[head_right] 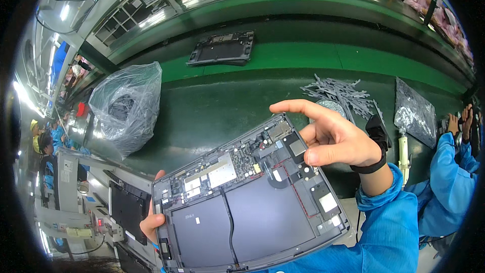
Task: Assembling internal components and screwing parts of a tablet or small electronic device on a factory production line.
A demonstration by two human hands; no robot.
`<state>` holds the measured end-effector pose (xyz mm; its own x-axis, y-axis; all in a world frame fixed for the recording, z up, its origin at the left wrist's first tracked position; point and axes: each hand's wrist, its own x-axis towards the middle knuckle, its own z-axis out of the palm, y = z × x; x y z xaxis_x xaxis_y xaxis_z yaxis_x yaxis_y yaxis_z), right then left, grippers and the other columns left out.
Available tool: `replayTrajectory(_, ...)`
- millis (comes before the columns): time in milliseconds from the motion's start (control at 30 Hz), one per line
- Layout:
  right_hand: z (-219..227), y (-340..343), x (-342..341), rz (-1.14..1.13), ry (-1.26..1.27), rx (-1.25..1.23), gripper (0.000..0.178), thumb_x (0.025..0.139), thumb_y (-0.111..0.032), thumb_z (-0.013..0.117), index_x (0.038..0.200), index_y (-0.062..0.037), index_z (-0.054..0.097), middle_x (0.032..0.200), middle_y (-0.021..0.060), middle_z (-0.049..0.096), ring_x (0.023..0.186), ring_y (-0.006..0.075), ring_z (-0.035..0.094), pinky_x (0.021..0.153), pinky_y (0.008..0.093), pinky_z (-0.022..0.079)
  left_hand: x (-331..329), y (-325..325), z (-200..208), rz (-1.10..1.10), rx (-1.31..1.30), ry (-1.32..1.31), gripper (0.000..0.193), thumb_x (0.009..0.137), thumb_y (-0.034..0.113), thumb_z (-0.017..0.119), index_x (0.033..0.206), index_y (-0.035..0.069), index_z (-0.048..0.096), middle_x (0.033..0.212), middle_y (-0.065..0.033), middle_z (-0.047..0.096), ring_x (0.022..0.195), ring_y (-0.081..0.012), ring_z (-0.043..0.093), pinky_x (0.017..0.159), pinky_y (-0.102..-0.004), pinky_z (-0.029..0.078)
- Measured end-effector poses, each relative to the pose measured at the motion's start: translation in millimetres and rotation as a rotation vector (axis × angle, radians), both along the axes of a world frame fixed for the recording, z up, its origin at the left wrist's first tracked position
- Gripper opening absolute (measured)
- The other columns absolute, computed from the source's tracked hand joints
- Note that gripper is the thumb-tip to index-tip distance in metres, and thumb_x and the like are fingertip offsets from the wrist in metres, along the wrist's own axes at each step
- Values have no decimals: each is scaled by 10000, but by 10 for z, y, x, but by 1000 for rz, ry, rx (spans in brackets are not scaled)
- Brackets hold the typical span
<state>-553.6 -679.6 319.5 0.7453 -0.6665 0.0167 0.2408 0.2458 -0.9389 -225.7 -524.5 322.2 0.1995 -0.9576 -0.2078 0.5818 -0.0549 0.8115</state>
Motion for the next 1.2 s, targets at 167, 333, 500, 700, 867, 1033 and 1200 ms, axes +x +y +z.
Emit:
replayTrajectory(167,29,16,-2,-56,-4,-14,830,857,-177,715,1511,2,238,950,113,696,701,48,596,585,174,409,-54,-26,126,-51,118,-20,1004,646,195,620,1540,51,185,1440,-268,415,1330,-379,452,1126,-489,354)
replayTrajectory(333,5,45,-28,-89,17,-71,834,864,-195,713,1520,4,239,856,69,685,650,30,559,556,174,377,-21,-23,75,-78,88,51,1000,655,184,619,1549,84,183,1455,-256,404,1342,-375,438,1132,-483,346)
replayTrajectory(500,115,118,-115,-35,77,-131,814,871,-218,741,1515,-41,277,736,8,623,618,25,495,552,198,332,9,-58,98,-190,55,95,988,686,186,606,1562,113,157,1486,-252,370,1358,-380,413,1147,-481,317)
replayTrajectory(700,56,195,-25,50,73,-246,893,856,-173,771,1535,-64,201,757,52,669,716,93,628,668,246,453,233,-13,43,-207,74,35,1004,682,189,616,1567,130,145,1497,-263,343,1359,-386,409,1143,-491,326)
replayTrajectory(867,82,215,-28,44,95,-267,961,849,-157,777,1552,-53,130,748,63,668,702,108,639,691,273,485,206,-2,-27,-172,96,45,1009,679,196,624,1564,125,147,1484,-272,356,1346,-380,422,1140,-493,336)
replayTrajectory(1033,48,152,-39,69,155,-338,956,863,-176,764,1560,-54,122,744,64,665,695,104,629,706,269,496,224,1,-76,-146,138,67,1004,675,195,627,1561,130,161,1478,-256,375,1348,-377,422,1139,-496,339)
replayTrajectory(1200,16,144,-12,69,148,-280,941,865,-187,763,1559,-60,140,751,59,671,695,92,622,703,264,493,270,-18,0,-201,231,-26,1004,676,196,641,1561,151,169,1483,-236,375,1355,-373,415,1147,-502,333)
